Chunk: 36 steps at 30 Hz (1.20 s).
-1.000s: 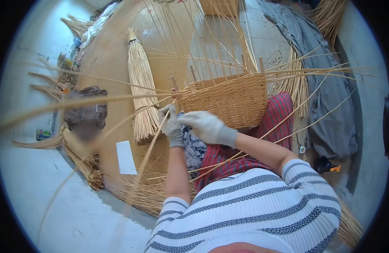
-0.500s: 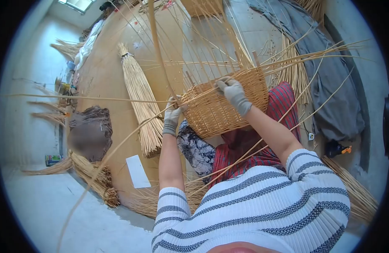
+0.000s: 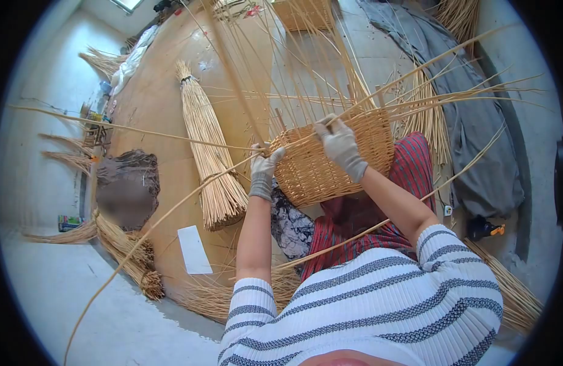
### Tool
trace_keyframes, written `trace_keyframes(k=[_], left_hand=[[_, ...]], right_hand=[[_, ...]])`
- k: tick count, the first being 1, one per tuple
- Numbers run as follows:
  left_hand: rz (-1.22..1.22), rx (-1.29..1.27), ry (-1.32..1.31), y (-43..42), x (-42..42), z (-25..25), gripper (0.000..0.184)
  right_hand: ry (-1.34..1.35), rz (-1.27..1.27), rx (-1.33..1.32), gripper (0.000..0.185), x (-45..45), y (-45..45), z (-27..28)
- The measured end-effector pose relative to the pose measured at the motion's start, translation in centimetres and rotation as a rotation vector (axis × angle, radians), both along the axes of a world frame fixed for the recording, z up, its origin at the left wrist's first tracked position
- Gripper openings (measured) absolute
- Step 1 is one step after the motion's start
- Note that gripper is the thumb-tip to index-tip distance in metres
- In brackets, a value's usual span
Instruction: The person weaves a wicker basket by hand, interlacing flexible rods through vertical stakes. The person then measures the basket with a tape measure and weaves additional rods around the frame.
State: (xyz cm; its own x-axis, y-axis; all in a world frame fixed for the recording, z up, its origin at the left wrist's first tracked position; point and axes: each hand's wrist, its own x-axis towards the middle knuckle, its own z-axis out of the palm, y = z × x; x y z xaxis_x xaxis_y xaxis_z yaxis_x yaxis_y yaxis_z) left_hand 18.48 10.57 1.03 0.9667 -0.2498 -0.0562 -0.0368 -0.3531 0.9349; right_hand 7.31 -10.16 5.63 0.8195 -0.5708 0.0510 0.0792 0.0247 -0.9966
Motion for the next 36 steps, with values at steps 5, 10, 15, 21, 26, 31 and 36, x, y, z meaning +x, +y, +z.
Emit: trace_keyframes(k=[5,10,15,21,26,31,36], left_hand=[[0.048,-0.136,0.020,-0.5,-0.4,-0.5,0.047],[0.189,-0.098,0.110,-1.3,-1.2,0.9,0.036],[0.142,-0.369,0.004,-0.9,-0.5,-2.0,0.032],[0.210,-0.583,0.340,-0.3,0.7,-4.0,0.035],[0.191,-0.513,0.100,-1.4,-1.3,-1.7,0.034],[0.622,0.010,-0.223,-4.1,-5.4,-2.5,0.039],[-0.118,-0.107,0.230,-8.3,-3.5,5.3,0.024]], right_hand=[[0.069,0.179,-0.726,0.025,6.7,1.7,8.1],[0.331,0.563,-0.398,0.036,17.8,1.6,4.5],[0.598,0.068,-0.808,0.034,18.4,3.4,1.1],[0.152,0.040,-0.545,0.039,9.0,1.2,4.7],[-0.185,0.000,0.302,0.013,-2.0,-2.8,-1.2],[-0.020,-0.155,0.553,0.013,-2.9,-4.9,-3.4],[0.032,-0.115,0.414,0.015,-1.9,-4.9,-3.0]])
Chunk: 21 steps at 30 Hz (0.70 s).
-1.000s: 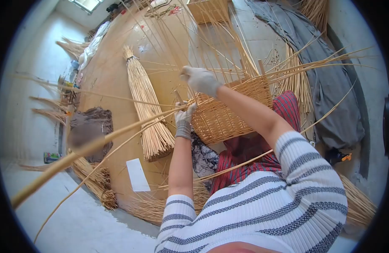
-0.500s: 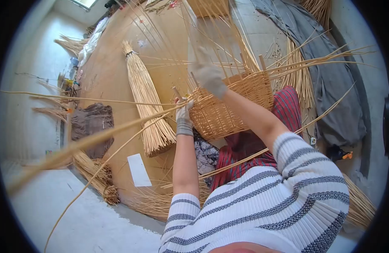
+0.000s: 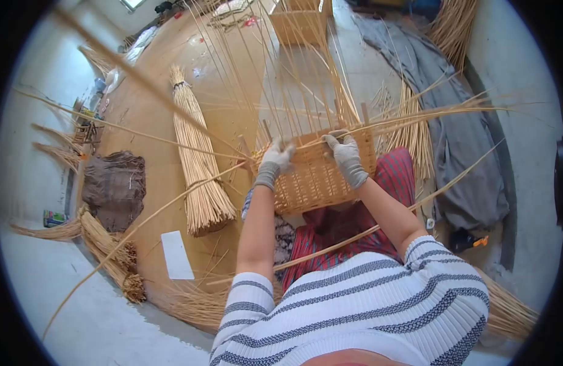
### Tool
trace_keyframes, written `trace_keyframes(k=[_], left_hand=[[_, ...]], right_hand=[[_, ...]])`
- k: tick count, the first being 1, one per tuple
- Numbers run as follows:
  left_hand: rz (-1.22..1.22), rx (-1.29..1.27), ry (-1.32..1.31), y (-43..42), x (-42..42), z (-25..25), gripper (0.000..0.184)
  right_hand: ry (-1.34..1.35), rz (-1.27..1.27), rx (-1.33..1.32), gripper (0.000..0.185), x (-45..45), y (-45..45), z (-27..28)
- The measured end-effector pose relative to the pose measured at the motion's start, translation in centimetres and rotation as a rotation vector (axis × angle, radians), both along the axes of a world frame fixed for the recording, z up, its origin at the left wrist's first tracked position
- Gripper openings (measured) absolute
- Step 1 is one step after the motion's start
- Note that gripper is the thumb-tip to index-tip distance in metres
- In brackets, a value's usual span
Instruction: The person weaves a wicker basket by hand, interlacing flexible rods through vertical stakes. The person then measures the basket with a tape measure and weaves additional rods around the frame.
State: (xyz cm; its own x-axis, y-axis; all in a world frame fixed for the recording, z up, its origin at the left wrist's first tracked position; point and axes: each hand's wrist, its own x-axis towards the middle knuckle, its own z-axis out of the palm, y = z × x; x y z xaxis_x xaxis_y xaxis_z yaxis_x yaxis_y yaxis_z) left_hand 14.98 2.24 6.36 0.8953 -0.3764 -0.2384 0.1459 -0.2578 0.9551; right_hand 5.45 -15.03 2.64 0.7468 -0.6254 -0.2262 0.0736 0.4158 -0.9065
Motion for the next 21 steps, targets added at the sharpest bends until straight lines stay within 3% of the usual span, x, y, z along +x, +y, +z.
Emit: trace_keyframes(k=[1,2,4,5,7,10,12,13,15,17,18,20,21], left_hand=[[-0.269,0.215,0.109,-0.3,1.8,-0.9,0.029],[-0.253,0.188,0.017,-0.3,1.9,-2.1,0.030],[-0.180,0.242,-0.012,-0.7,2.6,-3.1,0.029],[-0.115,0.309,-0.023,-0.7,2.0,-3.6,0.028],[-0.087,0.258,0.068,-0.9,1.2,-1.4,0.031],[-0.057,0.094,0.189,-0.8,1.6,-2.2,0.028],[-0.073,0.067,0.211,-0.6,2.0,-3.1,0.025],[-0.100,0.056,0.210,-1.0,2.1,-3.3,0.022],[-0.081,-0.073,0.225,-2.2,1.4,-2.2,0.023],[0.111,0.076,0.235,-3.6,0.9,-0.4,0.031],[0.174,0.086,0.190,-4.1,2.0,-3.3,0.038],[0.178,0.137,0.164,-4.3,1.6,-1.8,0.037],[0.174,0.208,0.139,-4.2,1.1,-1.5,0.037]], right_hand=[[0.107,0.073,-0.139,0.019,1.1,-0.9,1.0],[0.094,0.078,-0.162,0.019,3.0,-1.4,2.0],[0.046,0.148,-0.960,0.039,8.3,-0.4,3.9],[-0.099,0.040,-1.221,0.044,11.8,0.7,4.4],[-0.256,-0.067,-1.491,0.050,14.7,1.2,4.8],[-0.138,0.100,-0.828,0.051,11.3,-0.1,7.0],[-0.270,0.045,-0.445,0.031,3.7,-1.8,4.0],[-0.361,0.016,-0.232,0.020,2.2,-2.9,-0.3],[-0.327,0.020,-0.296,0.014,0.6,-3.5,0.1],[-0.290,0.027,-0.337,0.009,0.1,-2.8,-0.4],[-0.301,-0.015,-0.238,0.009,1.1,-2.8,-0.7],[-0.314,-0.043,-0.159,0.010,2.1,-1.3,0.6],[-0.318,0.078,-0.356,0.009,1.0,0.7,2.6]])
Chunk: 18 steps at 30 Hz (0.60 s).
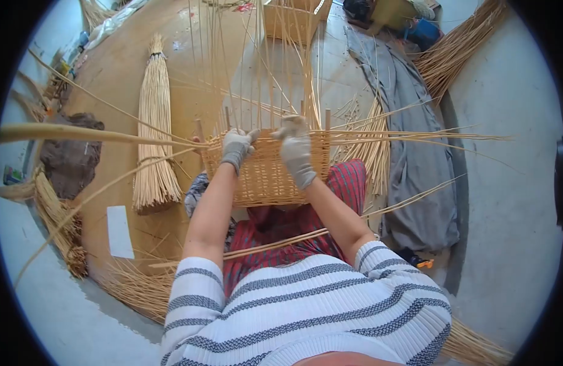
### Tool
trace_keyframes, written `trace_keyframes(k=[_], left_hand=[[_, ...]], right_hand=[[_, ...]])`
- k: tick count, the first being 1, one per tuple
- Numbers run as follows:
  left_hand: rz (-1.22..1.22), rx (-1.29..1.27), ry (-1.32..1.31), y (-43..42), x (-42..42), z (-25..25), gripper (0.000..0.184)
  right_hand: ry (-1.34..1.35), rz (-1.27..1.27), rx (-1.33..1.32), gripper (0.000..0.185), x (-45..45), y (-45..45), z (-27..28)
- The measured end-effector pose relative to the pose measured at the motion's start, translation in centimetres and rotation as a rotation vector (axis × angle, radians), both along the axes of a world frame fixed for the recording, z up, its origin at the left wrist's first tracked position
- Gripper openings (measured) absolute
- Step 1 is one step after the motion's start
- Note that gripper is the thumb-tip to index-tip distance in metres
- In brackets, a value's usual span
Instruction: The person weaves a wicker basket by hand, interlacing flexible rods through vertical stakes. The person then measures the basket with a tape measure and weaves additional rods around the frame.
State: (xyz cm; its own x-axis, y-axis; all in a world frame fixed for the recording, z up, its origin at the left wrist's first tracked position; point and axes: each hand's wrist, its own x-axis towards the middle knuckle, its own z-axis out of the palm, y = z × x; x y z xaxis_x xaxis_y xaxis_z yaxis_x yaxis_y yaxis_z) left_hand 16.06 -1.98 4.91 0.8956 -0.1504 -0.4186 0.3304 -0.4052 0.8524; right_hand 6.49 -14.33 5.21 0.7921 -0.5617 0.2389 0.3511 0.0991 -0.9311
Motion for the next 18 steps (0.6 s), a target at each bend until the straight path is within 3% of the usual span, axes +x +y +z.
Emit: trace_keyframes(k=[1,2,4,5,7,8,10,11,12,13,14,16,18], left_hand=[[0.062,-0.032,0.042,-0.2,0.3,-0.6,0.036],[0.070,-0.033,0.045,-0.1,0.1,-1.3,0.036],[0.093,-0.054,-0.043,-0.1,-0.4,-0.8,0.032],[0.083,-0.050,-0.059,0.2,-0.9,-0.4,0.032],[0.329,-0.262,-0.237,0.1,-1.4,0.6,0.029],[0.319,-0.267,-0.236,-0.7,-1.5,1.4,0.029],[-0.157,-0.197,-0.676,-2.2,-2.8,2.4,0.024],[-0.154,-0.206,-0.672,-3.4,-3.5,2.2,0.024],[-0.310,-0.068,-0.319,-4.7,-3.5,2.3,0.025],[-0.454,0.071,0.033,-5.5,-2.9,2.2,0.027],[-0.448,0.069,0.019,-5.8,-2.1,1.5,0.027],[-0.495,0.356,-0.432,-5.6,-1.9,-1.1,0.034],[-0.400,0.363,-0.382,-5.9,-1.9,-1.4,0.040]], right_hand=[[0.003,0.091,-0.205,0.009,-0.8,1.0,0.9],[0.006,0.100,-0.206,0.009,-0.9,0.2,1.1],[0.253,0.017,0.008,0.006,-0.8,-3.2,2.0],[0.264,-0.009,0.217,0.008,-1.4,-5.2,1.3],[0.170,-0.090,0.274,0.009,-2.8,-8.2,-0.6],[0.121,-0.164,0.326,0.010,-3.9,-8.8,-1.3],[0.155,-0.166,0.295,0.011,-5.0,-7.9,-0.9],[0.178,-0.151,0.266,0.013,-5.1,-7.7,-0.4],[0.167,-0.146,0.257,0.013,-4.3,-8.1,0.1],[0.237,-0.123,0.086,0.014,-3.0,-8.9,0.8],[0.308,-0.103,-0.081,0.015,-1.6,-9.6,1.3],[0.406,-0.136,-0.704,0.027,3.3,-8.7,4.8],[0.093,-0.300,-1.038,0.039,8.3,-7.8,3.9]])
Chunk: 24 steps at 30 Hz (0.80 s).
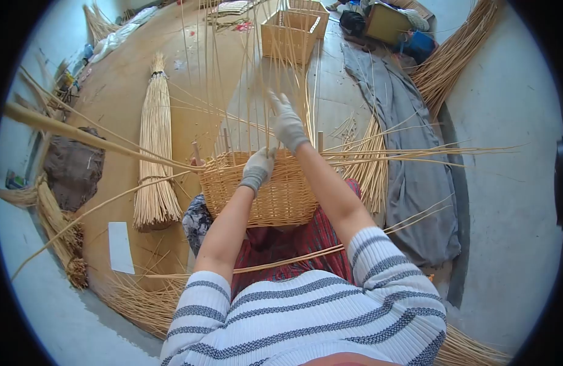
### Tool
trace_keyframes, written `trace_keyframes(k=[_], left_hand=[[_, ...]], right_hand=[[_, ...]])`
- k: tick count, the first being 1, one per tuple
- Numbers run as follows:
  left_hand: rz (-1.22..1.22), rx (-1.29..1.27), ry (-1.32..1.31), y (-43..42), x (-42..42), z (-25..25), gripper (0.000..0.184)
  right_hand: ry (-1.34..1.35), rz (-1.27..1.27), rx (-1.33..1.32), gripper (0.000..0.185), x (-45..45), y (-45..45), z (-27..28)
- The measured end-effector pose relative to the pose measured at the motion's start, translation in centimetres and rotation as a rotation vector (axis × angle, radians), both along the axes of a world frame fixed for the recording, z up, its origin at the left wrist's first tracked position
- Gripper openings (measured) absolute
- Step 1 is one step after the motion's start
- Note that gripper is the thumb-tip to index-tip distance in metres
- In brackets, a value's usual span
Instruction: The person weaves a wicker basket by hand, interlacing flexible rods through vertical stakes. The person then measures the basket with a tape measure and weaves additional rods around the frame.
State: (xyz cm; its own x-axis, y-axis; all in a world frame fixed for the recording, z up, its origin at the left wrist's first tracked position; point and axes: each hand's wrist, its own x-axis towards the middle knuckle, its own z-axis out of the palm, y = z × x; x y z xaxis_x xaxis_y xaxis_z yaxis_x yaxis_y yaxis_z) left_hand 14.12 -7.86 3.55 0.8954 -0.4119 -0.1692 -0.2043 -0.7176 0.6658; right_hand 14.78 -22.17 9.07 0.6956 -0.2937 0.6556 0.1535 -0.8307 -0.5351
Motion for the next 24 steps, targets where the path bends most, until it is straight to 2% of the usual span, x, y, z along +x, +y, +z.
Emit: trace_keyframes(k=[1,2,4,5,6,7,8,9,10,11,12,14,15,16,18,19,20,22,23,24], left_hand=[[-0.015,-0.022,0.017,0.2,0.4,-0.4,0.040],[-0.027,-0.052,0.038,0.2,0.9,-0.9,0.040],[-0.055,-0.014,0.109,0.3,0.2,1.6,0.043],[-0.089,0.038,0.171,0.3,-0.2,2.8,0.045],[-0.086,0.020,0.183,0.3,-0.1,3.0,0.045],[-0.034,-0.131,0.388,0.2,0.0,2.9,0.046],[0.023,-0.282,0.589,-0.3,0.3,3.0,0.049],[0.031,-0.282,0.603,-0.7,0.6,3.7,0.049],[0.059,-0.201,0.300,-1.0,1.0,4.4,0.053],[0.076,-0.133,-0.015,-1.7,1.3,5.0,0.058],[0.075,-0.152,-0.017,-2.4,1.3,4.9,0.058],[0.231,0.007,0.024,-2.6,1.2,4.5,0.068],[0.270,0.028,0.001,-2.1,-0.9,7.8,0.054],[0.259,0.035,0.007,-2.0,-1.4,6.7,0.054],[0.321,-0.611,-0.471,-1.9,-0.6,4.7,0.036],[0.082,-0.594,-0.558,-2.3,-1.7,5.7,0.023],[0.087,-0.585,-0.541,-4.0,-2.7,5.6,0.023],[-0.028,-0.273,0.511,-7.4,-4.3,5.3,0.028],[-0.029,-0.279,0.495,-8.0,-3.5,4.8,0.028],[-0.070,-0.158,0.271,-8.5,-2.9,3.5,0.030]], right_hand=[[-0.100,-0.004,-0.128,0.043,1.5,-0.2,-0.7],[0.274,-0.054,-0.319,0.046,1.9,-1.3,-1.5],[0.283,0.027,0.175,0.040,-2.9,-2.8,-0.4],[-0.118,0.151,0.849,0.031,-8.6,-2.2,1.1],[-0.139,0.089,0.951,0.022,-10.6,-2.5,-1.3],[-0.162,0.015,1.057,0.014,-12.1,-2.7,-2.5],[-0.150,0.011,1.047,0.014,-12.6,-4.2,-3.0],[0.029,-0.032,1.040,0.013,-13.1,-4.7,-2.1],[0.206,-0.082,1.037,0.012,-13.6,-4.7,-1.9],[0.172,-0.079,0.661,0.013,-13.0,-5.0,-3.8],[0.099,-0.138,0.289,0.015,-12.5,-5.3,-5.7],[0.024,0.189,0.637,0.015,-13.6,-0.6,-0.7],[0.075,0.099,0.573,0.015,-14.0,-3.0,-2.2],[0.129,0.012,0.509,0.016,-14.4,-5.4,-3.8],[0.016,-0.046,1.131,0.011,-15.5,-8.0,-0.8],[0.017,-0.035,1.120,0.011,-14.8,-8.7,-0.2],[0.035,-0.059,1.129,0.011,-15.2,-8.6,-0.4],[0.057,-0.112,1.148,0.013,-16.1,-8.2,-0.3],[0.205,-0.172,0.974,0.013,-15.3,-8.6,0.8],[0.099,-0.140,0.590,0.017,-13.3,-8.7,1.5]])
